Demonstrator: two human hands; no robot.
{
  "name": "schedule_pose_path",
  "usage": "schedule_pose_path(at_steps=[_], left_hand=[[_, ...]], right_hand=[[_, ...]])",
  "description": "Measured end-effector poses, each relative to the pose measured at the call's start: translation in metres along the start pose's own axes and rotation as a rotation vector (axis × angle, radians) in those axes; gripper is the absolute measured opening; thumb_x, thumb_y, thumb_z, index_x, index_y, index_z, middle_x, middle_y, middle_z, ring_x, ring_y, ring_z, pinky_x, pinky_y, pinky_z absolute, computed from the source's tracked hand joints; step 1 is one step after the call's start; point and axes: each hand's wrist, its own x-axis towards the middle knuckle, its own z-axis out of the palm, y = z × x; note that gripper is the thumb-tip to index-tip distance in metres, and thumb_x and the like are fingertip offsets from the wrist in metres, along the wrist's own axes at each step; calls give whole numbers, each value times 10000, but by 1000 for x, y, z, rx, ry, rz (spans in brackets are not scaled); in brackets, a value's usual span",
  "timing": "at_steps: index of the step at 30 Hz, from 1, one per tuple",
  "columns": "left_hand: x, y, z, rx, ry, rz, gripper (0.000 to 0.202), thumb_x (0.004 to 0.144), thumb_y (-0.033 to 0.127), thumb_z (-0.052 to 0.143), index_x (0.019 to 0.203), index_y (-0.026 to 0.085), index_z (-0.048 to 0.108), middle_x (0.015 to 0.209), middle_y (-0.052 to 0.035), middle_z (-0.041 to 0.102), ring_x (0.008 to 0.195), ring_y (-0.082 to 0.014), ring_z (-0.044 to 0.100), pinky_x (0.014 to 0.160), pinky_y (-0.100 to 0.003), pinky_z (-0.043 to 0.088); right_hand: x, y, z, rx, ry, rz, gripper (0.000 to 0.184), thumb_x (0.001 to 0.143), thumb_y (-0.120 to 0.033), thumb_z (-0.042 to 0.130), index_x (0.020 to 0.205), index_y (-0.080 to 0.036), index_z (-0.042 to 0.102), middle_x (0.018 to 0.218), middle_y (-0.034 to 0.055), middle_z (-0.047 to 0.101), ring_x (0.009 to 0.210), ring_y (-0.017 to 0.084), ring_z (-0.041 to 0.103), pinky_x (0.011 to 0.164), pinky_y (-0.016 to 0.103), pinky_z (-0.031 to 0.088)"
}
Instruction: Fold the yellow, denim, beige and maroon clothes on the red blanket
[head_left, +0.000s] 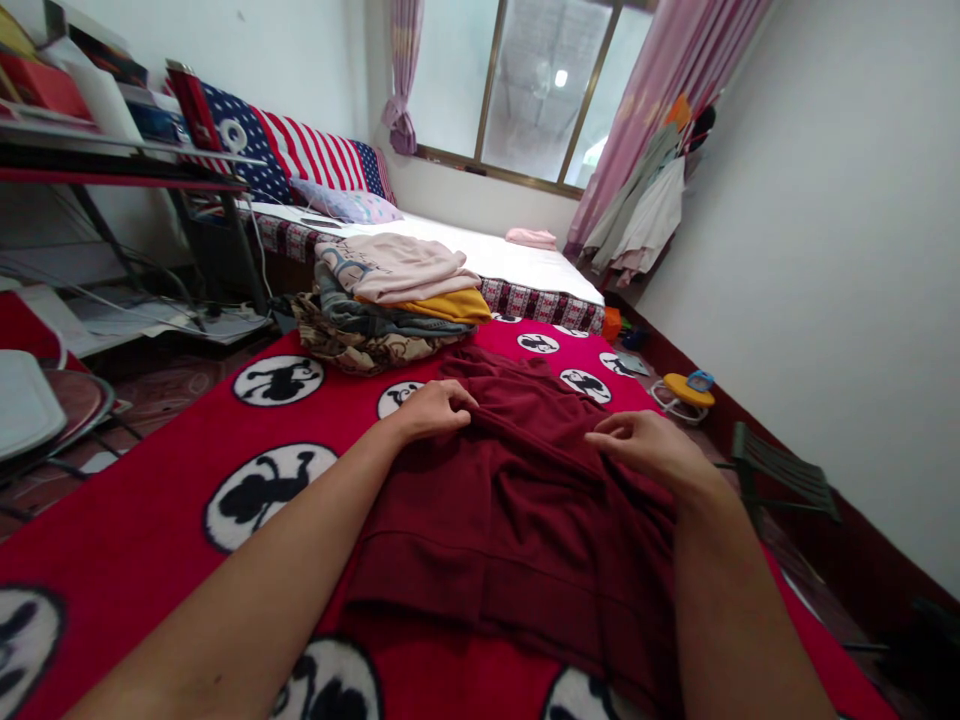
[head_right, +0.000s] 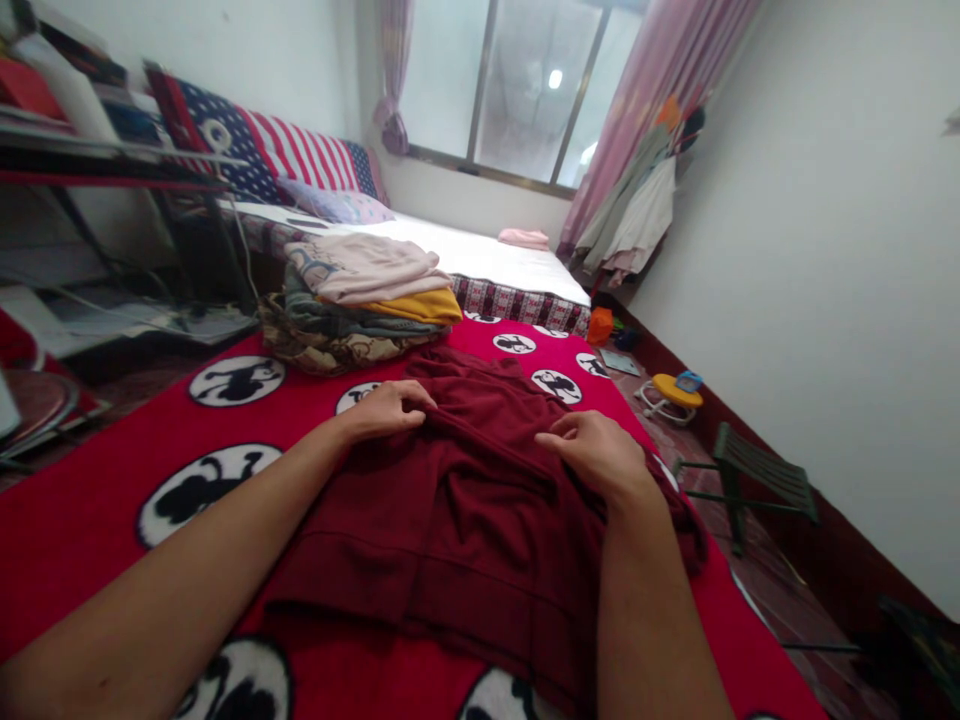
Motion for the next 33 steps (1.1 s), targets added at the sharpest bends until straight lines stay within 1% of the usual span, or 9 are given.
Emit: schedule_pose_path(at_steps=[5, 7, 9, 12, 16, 20, 23, 27, 33], left_hand=[[3, 17, 0, 92, -5, -105, 461, 865, 489, 483, 621, 173, 716, 758, -60, 692, 732, -176, 632, 744, -263, 458], [3, 18, 7, 196, 36, -68, 398, 832, 491, 554, 664, 173, 724, 859, -77, 689, 818, -194, 634, 793, -271, 465], [1, 15, 15, 290, 55, -30, 318, 792, 479, 623, 866, 197, 749, 1061, -86, 657, 983, -225, 610, 892, -295, 457], [-2, 6, 24, 367, 63, -99, 521, 813, 532, 590, 1242, 238, 623, 1354, -115, 507, 1238, -292, 483, 1048, -401, 373], [-4, -5, 29, 379, 106, -229, 532, 909, 549, 433, 1362, 281, 511, 1484, -121, 379, 1379, -335, 317, 1099, -518, 267], [-6, -6, 30, 397, 186, -213, 444, 921, 442, 466, 1325, 278, 550, 1435, -109, 445, 1351, -305, 363, 1099, -478, 282], [-9, 0, 29, 396, 263, -152, 303, 879, 349, 546, 1140, 261, 671, 1264, -83, 578, 1188, -265, 502, 1014, -407, 382], [-11, 7, 27, 406, 324, -142, 149, 833, 332, 606, 880, 236, 711, 986, -53, 649, 950, -238, 554, 856, -377, 434], [-12, 9, 25, 423, 369, -162, 162, 825, 359, 616, 771, 226, 692, 886, -55, 646, 901, -249, 541, 794, -393, 416]], right_hand=[[11, -2, 23, -107, -121, 199, 600, 743, -756, 493, 686, -189, 681, 720, 102, 690, 679, 217, 643, 572, 274, 414], [15, -1, 31, -149, -105, 200, 520, 729, -706, 555, 683, -198, 657, 773, 90, 694, 712, 219, 645, 586, 279, 412], [18, -1, 36, -163, -70, 171, 360, 732, -566, 624, 689, -209, 648, 809, 72, 694, 749, 217, 647, 606, 279, 412], [18, -7, 39, -138, 92, 169, 171, 753, -382, 609, 755, -217, 657, 890, 78, 688, 806, 231, 646, 642, 297, 431], [14, -31, 57, 42, 451, -30, 176, 807, -317, 559, 918, -208, 643, 992, 93, 662, 883, 233, 627, 767, 335, 478], [21, -65, 87, 347, 489, -386, 128, 804, -227, 547, 889, -202, 639, 955, 70, 657, 907, 209, 612, 850, 326, 482], [45, -89, 93, 432, 464, -500, 128, 797, -175, 533, 853, -199, 646, 965, 63, 658, 924, 195, 610, 866, 308, 480], [97, -120, 83, 378, 384, -439, 206, 822, -127, 487, 932, -163, 657, 1012, 70, 682, 964, 167, 619, 904, 275, 463], [158, -156, 87, 242, 192, -373, 237, 835, -126, 506, 970, -185, 692, 986, 37, 717, 933, 152, 644, 851, 244, 469]])
